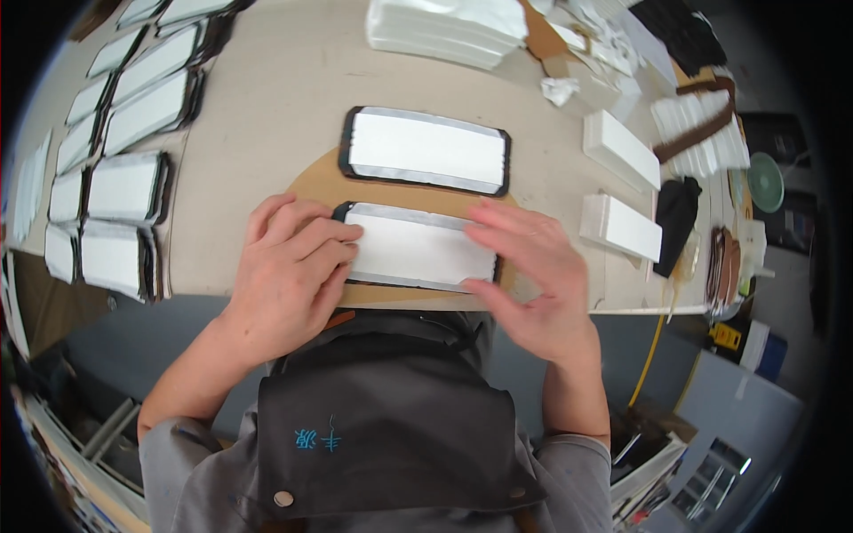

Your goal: The recorder applies glue to leather components and assembles them into small cases or covers.

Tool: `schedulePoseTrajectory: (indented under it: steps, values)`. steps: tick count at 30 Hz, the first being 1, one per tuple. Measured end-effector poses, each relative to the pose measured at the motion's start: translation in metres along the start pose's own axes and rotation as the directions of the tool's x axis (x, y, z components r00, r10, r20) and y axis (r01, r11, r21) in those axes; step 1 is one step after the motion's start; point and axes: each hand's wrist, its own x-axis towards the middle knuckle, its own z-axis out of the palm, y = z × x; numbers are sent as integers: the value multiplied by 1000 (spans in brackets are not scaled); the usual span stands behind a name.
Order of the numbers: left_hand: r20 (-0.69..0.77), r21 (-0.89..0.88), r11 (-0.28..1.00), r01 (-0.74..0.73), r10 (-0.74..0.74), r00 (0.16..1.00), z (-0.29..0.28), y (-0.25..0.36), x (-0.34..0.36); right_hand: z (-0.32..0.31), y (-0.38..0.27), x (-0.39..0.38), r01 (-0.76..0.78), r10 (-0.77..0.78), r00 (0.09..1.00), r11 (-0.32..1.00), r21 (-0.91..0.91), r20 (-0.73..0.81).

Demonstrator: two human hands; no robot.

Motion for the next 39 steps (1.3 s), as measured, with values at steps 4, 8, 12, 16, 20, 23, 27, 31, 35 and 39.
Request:
schedulePoseTrajectory:
  steps: [4, 8, 12, 16, 20, 23, 27, 31, 35, 39]
  values:
    - [15, 22, 999, 33, -34, 999, 3, 3, 1, -16, 22, -32, -311, 366, 921, 897, 313, -135]
    - [29, 48, 997, 53, -54, 998, 3, 5, 2, -2, 27, -45, -542, 598, 801, 706, 456, 26]
    - [54, 92, 995, 37, -43, 998, 4, 11, 2, 7, 29, -44, -597, 638, 763, 633, 493, 105]
    - [65, 150, 988, 42, -53, 996, 8, 16, 4, 8, 32, -41, -603, 621, 772, 646, 468, 138]
    - [32, 176, 980, 94, -101, 994, 12, 25, 6, 8, 34, -38, -593, 598, 786, 657, 465, 157]
    - [13, 181, 979, 99, -103, 995, 16, 23, 6, 10, 36, -39, -570, 595, 795, 665, 483, 119]
    - [-23, 178, 981, 79, -76, 997, 21, 24, 8, 8, 35, -39, -593, 605, 782, 647, 480, 150]
    - [-49, 174, 983, 65, -57, 997, 20, 24, 12, 7, 37, -37, -601, 593, 783, 643, 474, 188]
    - [-79, 101, 992, 81, -73, 994, 19, 23, 13, 12, 38, -33, -561, 564, 809, 661, 499, 164]
    - [-154, -14, 991, 131, -131, 979, 10, 13, 7, 3, 33, -32, -518, 546, 838, 777, 359, 27]
